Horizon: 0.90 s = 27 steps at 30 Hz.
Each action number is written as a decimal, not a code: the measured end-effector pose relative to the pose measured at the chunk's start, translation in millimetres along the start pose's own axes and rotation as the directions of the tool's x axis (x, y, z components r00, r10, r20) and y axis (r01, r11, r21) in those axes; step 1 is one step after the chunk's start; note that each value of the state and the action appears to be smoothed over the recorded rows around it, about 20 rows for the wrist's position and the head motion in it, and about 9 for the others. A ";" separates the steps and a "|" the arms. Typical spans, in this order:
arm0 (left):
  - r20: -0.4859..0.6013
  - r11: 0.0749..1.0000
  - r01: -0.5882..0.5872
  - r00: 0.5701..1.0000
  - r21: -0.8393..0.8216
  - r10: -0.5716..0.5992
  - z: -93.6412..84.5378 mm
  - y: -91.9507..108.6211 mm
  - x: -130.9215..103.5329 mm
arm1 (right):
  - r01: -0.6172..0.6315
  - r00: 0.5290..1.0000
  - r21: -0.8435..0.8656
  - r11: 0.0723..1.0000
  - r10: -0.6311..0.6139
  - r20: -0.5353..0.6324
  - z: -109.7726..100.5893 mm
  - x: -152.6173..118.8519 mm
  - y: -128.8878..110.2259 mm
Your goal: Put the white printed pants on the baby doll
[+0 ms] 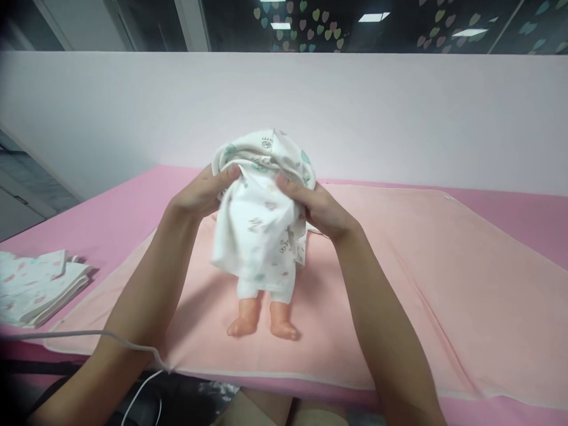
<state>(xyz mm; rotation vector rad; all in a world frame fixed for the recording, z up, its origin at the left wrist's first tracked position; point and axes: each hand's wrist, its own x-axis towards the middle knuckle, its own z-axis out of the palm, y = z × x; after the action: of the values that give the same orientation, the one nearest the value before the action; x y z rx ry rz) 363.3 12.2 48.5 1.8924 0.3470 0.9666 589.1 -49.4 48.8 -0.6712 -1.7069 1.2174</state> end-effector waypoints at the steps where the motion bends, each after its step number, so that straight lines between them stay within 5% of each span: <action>1: -0.035 1.000 0.005 0.999 -0.004 -0.005 0.6 -0.4 0.6 | -0.032 0.997 -0.041 0.999 0.034 0.064 0.3 -0.9 0.1; 4: -0.047 0.999 0.046 0.998 0.008 -0.046 0.3 -1.3 1.0 | -0.081 0.971 -0.166 0.983 0.115 0.208 0.6 -3.7 0.0; 12: 0.134 0.998 0.064 0.989 0.004 -0.064 -7.7 -2.7 -1.5 | 0.008 0.998 -0.026 1.000 -0.010 -0.066 -2.1 -0.7 2.8; 19: 0.041 0.999 0.032 0.999 -0.019 -0.032 -1.7 0.5 0.7 | -0.135 0.975 -0.076 0.988 0.146 0.170 -10.6 -5.8 7.8; 23: 0.039 0.998 0.064 0.997 -0.004 -0.064 5.9 16.3 -7.6 | -0.064 0.994 -0.084 0.994 0.071 0.082 -10.6 -9.9 2.9; 27: 0.209 0.993 0.121 0.970 0.008 -0.120 14.6 30.5 -24.7 | -0.115 0.991 -0.083 0.990 0.121 0.058 -8.3 -24.9 1.3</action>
<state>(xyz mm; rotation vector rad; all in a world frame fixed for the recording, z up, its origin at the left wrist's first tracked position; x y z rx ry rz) 353.4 -27.1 59.0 1.9241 0.3294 0.6793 607.4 -65.7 39.6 -0.7993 -1.7972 1.2690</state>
